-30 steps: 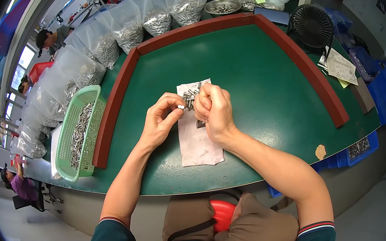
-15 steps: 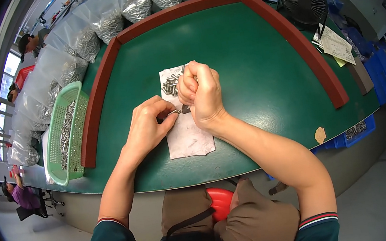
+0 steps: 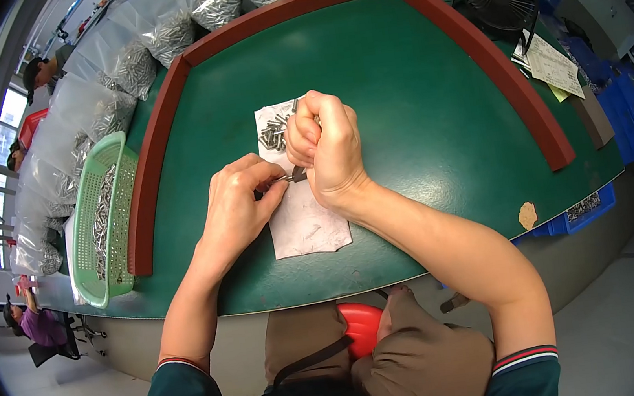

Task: Inspecting and sorting small metal pins using a handheld tool on a workbench.

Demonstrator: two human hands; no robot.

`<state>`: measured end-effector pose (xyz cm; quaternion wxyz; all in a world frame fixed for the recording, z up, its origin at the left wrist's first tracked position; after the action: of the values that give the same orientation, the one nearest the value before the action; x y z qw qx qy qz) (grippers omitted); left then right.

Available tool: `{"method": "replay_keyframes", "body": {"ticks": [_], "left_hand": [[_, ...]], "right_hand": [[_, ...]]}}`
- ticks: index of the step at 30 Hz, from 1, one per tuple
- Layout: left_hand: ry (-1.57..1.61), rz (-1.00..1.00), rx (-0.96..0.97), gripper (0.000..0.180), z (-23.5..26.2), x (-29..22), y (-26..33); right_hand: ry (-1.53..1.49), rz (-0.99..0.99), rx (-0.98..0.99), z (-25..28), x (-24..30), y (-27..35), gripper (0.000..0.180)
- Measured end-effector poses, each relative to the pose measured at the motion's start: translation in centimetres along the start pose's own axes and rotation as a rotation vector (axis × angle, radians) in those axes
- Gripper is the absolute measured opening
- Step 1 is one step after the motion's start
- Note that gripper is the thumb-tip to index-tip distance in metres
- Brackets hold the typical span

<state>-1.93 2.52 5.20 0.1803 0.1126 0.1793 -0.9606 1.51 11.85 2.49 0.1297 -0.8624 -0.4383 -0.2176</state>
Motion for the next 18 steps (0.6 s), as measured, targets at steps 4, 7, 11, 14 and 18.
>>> {"method": "replay_keyframes", "body": {"ticks": [4, 7, 11, 14, 18], "left_hand": [[-0.005, -0.022, -0.002, 0.010, 0.0, -0.3, -0.1], [-0.015, -0.030, 0.002, 0.009, 0.1, -0.5, -0.2], [-0.003, -0.040, 0.009, 0.009, -0.2, -0.4, -0.3], [-0.005, -0.041, 0.026, 0.009, -0.4, -0.2, -0.3], [-0.002, -0.028, 0.031, 0.010, -0.1, -0.2, -0.3]], "right_hand": [[0.043, 0.002, -0.008, 0.0, -0.1, 0.0, 0.037], [0.076, 0.018, 0.004, -0.4, -0.2, 0.1, 0.037], [0.152, 0.042, 0.034, -1.0, -0.4, 0.1, 0.038], [0.204, 0.055, 0.014, -1.4, -0.6, 0.1, 0.038], [0.222, 0.078, 0.032, -1.0, -0.2, 0.1, 0.038]]}}
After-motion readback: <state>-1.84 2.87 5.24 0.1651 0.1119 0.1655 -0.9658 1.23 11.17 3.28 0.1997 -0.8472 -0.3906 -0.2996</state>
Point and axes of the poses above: each hand's wrist, its own y-axis away from the middle knuckle, its own z-axis out of the back of the hand, x = y × z, the point moved 10 cm from there along -y, towards the middle knuckle, and after that the axes turned 12 degrees about -y, right-handed, at the moved point
